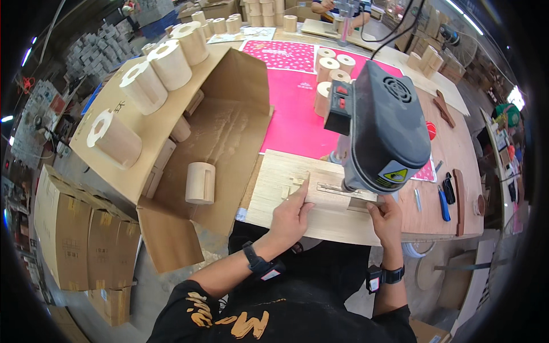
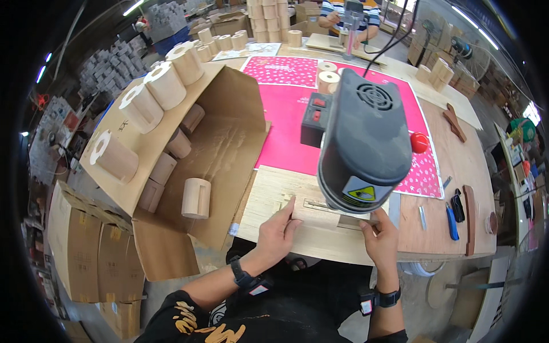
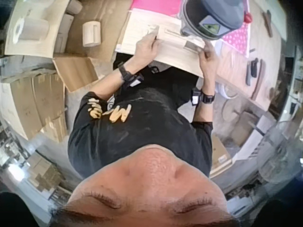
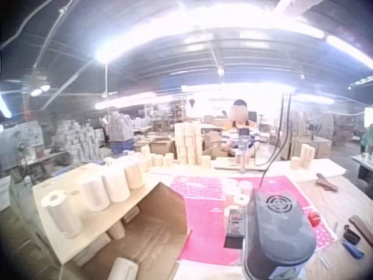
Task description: Drilling or milling central holes into small wooden cylinders using an industrial stationary machine.
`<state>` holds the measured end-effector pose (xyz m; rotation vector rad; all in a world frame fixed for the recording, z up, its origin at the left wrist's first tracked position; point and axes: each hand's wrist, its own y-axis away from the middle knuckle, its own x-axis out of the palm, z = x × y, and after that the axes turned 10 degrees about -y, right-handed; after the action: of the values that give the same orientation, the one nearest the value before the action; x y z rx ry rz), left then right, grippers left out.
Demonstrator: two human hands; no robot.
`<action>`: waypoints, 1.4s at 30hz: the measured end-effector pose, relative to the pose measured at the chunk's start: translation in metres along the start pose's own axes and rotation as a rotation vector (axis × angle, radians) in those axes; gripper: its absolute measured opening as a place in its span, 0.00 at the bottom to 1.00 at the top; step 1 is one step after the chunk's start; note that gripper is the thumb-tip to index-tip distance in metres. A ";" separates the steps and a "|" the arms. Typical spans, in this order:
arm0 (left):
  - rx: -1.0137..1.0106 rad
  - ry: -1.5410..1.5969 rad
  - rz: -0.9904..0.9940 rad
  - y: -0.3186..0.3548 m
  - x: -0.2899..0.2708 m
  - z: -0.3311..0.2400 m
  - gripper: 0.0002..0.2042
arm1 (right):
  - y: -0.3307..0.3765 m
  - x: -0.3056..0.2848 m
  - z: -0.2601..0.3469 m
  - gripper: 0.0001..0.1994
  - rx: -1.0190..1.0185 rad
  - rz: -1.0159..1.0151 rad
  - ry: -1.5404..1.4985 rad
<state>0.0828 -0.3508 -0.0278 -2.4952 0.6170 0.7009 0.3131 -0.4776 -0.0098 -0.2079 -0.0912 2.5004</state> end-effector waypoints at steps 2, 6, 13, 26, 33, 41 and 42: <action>0.005 -0.056 -0.034 0.002 0.003 0.004 0.30 | 0.002 0.005 -0.004 0.21 0.083 0.046 0.067; 0.183 -0.215 -0.120 0.006 0.004 0.008 0.36 | 0.006 0.011 0.001 0.19 -0.033 0.000 0.031; 0.064 -0.405 -0.030 0.004 0.013 0.005 0.37 | -0.046 -0.013 0.082 0.20 -0.275 -0.127 0.044; 0.144 -0.428 -0.142 0.001 0.016 0.010 0.35 | 0.006 0.003 0.094 0.07 -0.895 -0.044 0.274; 0.131 -0.451 -0.069 0.002 0.013 0.010 0.35 | 0.006 0.004 0.038 0.08 -0.953 0.001 0.426; 0.153 -0.471 -0.032 0.002 0.029 -0.005 0.36 | -0.093 -0.009 0.174 0.12 -0.254 -0.076 0.166; 0.152 -0.490 -0.012 0.003 0.034 -0.009 0.36 | -0.101 -0.008 0.175 0.12 -0.337 -0.068 0.308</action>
<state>0.1107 -0.3677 -0.0413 -2.0738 0.4504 1.1632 0.3483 -0.4037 0.1749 -0.7116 -0.3854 2.3412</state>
